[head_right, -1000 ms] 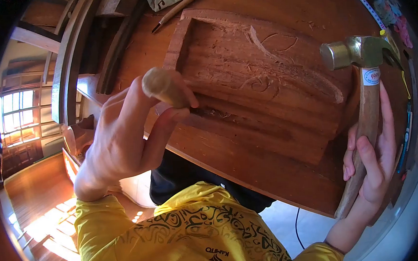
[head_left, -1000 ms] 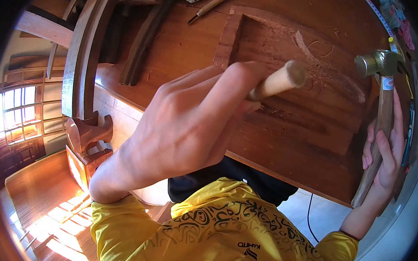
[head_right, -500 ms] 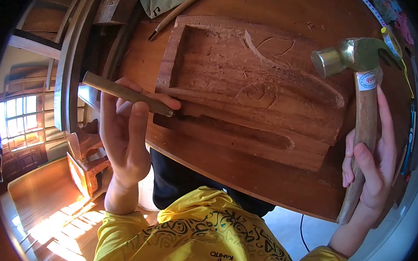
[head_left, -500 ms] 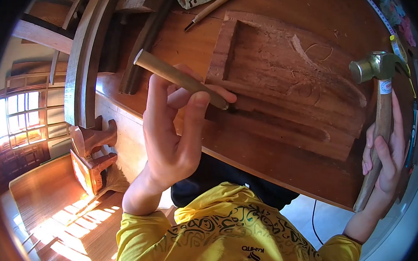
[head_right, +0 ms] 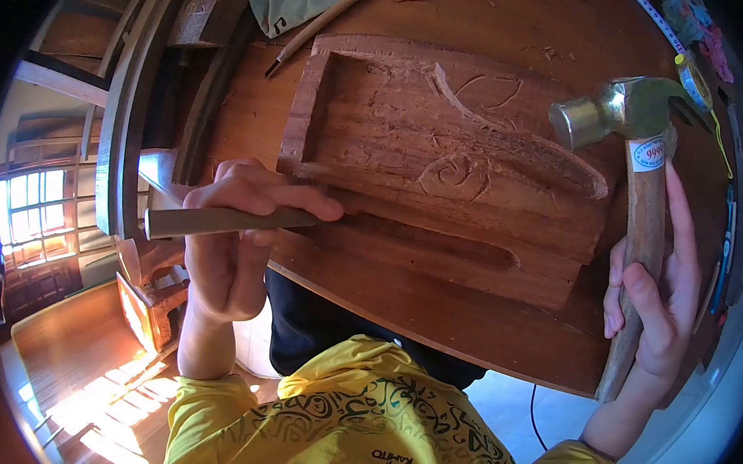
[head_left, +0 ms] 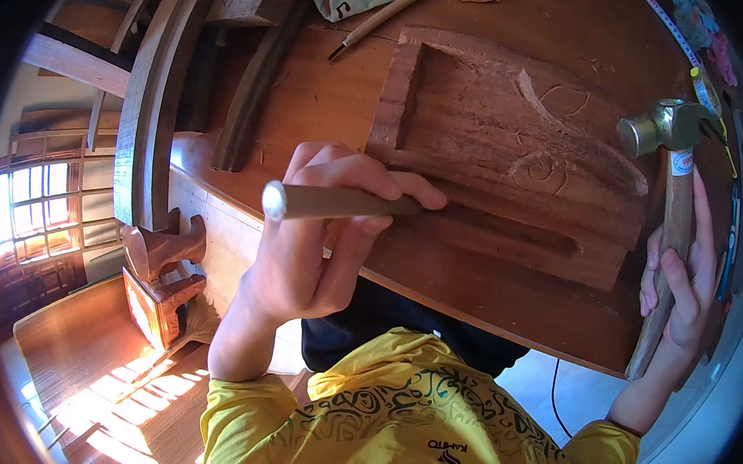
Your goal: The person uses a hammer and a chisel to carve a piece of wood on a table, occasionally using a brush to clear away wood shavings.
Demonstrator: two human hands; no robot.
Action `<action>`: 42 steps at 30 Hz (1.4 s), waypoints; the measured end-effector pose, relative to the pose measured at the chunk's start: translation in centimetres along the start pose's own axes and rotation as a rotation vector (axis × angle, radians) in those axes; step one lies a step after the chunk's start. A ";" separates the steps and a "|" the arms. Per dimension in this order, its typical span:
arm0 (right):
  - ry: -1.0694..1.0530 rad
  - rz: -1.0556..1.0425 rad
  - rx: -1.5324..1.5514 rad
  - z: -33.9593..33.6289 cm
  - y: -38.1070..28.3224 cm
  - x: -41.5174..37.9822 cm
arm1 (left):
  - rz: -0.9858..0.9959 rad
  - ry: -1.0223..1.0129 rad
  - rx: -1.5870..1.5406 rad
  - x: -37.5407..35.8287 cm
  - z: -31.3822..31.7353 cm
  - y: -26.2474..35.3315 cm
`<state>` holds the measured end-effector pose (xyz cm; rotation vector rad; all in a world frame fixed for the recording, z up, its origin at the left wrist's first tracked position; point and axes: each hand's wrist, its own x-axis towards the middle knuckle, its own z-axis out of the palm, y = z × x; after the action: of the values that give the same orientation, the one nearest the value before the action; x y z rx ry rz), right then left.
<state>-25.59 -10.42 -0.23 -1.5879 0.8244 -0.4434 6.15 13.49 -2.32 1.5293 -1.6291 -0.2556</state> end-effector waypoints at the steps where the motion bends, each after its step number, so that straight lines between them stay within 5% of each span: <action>1: 0.000 0.000 -0.002 0.0 0.0 0.0 | -0.010 -0.017 -0.025 0.2 -0.2 0.0; 11: 0.016 0.004 0.011 0.3 0.0 -0.1 | -0.221 -0.265 -0.135 3.5 -2.0 0.9; 18: -0.010 0.001 0.009 -0.1 0.3 -0.2 | -0.214 -0.169 -0.183 2.8 -1.7 0.7; 21: -0.012 0.010 0.028 -0.1 0.4 -0.1 | 0.064 -0.221 -0.098 2.2 -2.3 -0.7; 27: 0.017 0.027 0.039 0.1 0.1 0.0 | -0.064 -0.157 -0.294 1.3 -1.8 0.0; 42: 0.005 0.045 0.069 1.4 -1.6 -0.5 | -0.036 -0.121 -0.060 2.2 -2.0 1.3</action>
<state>-24.51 -9.07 1.09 -1.5022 0.8382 -0.4396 6.89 12.64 0.72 1.5239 -1.6730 -0.4200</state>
